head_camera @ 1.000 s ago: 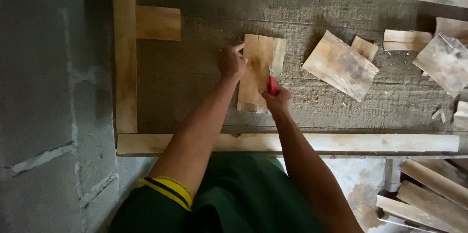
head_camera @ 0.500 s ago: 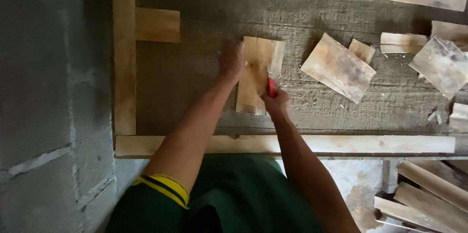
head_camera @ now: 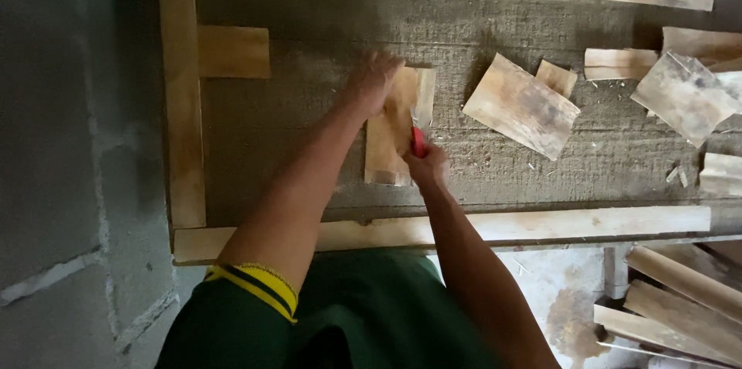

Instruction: Shaving and marking small wooden pieces with a utility knife in a workshop.

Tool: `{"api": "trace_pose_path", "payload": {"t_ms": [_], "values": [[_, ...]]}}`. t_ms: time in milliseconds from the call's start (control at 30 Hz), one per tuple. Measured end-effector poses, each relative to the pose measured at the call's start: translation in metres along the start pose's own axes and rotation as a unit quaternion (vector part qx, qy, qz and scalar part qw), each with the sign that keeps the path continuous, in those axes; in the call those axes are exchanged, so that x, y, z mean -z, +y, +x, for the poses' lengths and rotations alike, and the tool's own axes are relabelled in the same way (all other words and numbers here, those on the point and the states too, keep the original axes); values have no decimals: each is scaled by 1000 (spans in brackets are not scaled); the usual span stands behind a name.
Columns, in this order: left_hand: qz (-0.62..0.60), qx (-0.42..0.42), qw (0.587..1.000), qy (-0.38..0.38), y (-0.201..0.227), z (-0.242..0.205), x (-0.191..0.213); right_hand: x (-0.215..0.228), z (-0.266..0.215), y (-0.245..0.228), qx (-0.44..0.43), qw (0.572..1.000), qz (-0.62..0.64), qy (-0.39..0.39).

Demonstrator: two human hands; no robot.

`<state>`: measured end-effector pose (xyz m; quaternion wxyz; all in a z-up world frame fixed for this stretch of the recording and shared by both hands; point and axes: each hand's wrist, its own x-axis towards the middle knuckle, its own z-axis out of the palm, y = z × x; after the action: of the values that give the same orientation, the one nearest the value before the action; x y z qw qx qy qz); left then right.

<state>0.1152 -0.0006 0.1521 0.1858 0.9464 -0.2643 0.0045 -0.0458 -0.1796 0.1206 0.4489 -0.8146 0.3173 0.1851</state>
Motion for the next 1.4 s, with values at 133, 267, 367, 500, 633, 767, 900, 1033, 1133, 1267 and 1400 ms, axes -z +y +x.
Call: {"api": "trace_pose_path", "payload": {"t_ms": [133,267,367,500,633,767,900,1033,1133,1267,1400], "values": [[32,20,996,-76,0,2,0,-11,19,26,54,997,51,16],[8,24,999,-40,-3,-7,-29,2,1,-1,30,996,-70,38],[-12,8,1000,6,-19,-17,-83,7,-9,-15,21,996,-81,36],[6,-37,997,-61,-9,-37,-103,3,-1,-1,82,992,-84,53],[96,-45,991,-83,28,-48,-48,6,-5,-6,73,993,-82,53],[50,46,981,-184,64,-47,17,-11,24,31,96,991,-61,65],[45,61,980,-185,58,-43,-6,-12,33,67,259,957,83,103],[83,52,957,-272,72,-42,25,-21,63,104,304,928,82,201],[120,40,939,-321,70,-47,11,4,39,60,394,902,47,172],[91,24,982,-167,72,-42,5,30,-22,-68,196,975,-88,63],[200,21,925,-322,81,-31,39,15,12,-60,332,934,-113,64]]}}
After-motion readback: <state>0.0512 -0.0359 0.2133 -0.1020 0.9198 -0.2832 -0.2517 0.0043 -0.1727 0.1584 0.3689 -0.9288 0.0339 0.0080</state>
